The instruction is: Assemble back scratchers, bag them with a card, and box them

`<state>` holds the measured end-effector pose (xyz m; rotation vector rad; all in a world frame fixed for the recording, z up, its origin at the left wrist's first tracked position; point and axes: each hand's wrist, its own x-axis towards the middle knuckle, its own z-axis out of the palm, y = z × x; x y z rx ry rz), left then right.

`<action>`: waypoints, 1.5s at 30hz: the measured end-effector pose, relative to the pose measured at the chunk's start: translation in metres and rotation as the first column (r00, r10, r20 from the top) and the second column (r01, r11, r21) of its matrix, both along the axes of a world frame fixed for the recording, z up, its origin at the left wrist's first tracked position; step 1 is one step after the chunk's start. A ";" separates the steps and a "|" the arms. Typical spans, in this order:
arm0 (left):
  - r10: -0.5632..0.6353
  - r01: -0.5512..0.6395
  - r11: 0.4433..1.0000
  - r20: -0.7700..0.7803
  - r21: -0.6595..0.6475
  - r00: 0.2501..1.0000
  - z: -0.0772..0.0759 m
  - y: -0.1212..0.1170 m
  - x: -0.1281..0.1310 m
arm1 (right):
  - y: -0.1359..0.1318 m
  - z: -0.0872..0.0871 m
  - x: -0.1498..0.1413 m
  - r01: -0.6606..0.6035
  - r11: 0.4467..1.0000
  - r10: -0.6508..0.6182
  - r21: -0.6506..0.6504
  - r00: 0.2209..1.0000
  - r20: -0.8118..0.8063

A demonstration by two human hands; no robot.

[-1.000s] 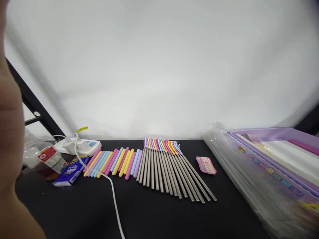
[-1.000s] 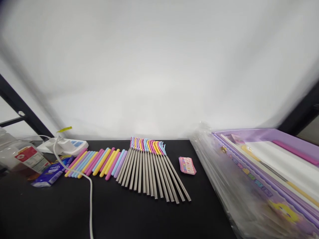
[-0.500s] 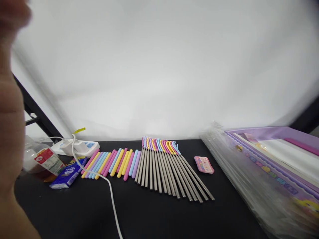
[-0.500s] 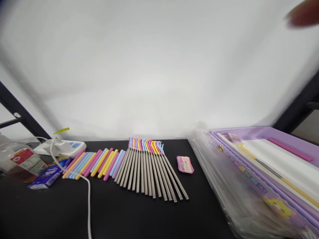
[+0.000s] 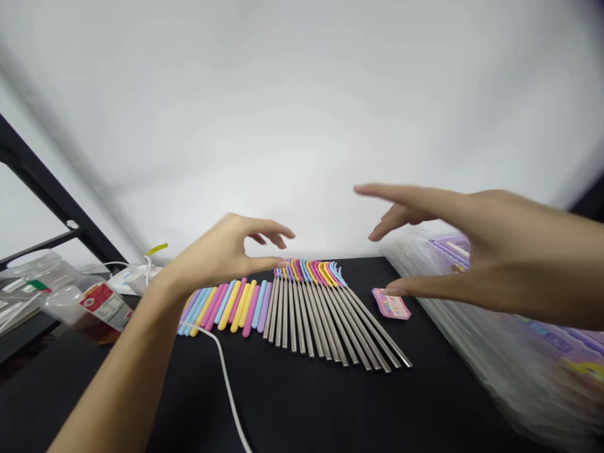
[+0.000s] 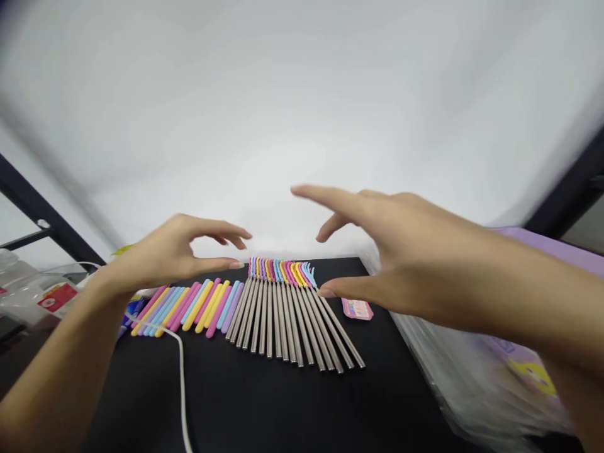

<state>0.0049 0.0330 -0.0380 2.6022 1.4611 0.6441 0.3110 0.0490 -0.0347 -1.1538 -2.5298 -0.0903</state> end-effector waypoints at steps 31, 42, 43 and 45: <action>0.300 -0.571 0.619 -0.510 -0.539 0.806 -0.059 0.046 -0.061 | 0.063 -0.066 -0.074 0.330 0.843 -0.208 -0.425 0.928 0.309; 0.061 -0.142 0.861 -0.178 -0.488 0.982 -0.033 0.026 -0.014 | 0.067 -0.067 -0.073 0.370 0.763 -0.137 -0.531 0.894 0.426; 0.024 -0.101 0.867 -0.162 -0.487 0.987 -0.034 0.026 -0.008 | 0.067 -0.068 -0.072 0.366 0.765 -0.126 -0.530 0.892 0.434; 0.006 -0.095 0.878 -0.186 -0.469 0.982 -0.036 0.029 -0.003 | 0.068 -0.068 -0.071 0.348 0.769 -0.108 -0.537 0.898 0.427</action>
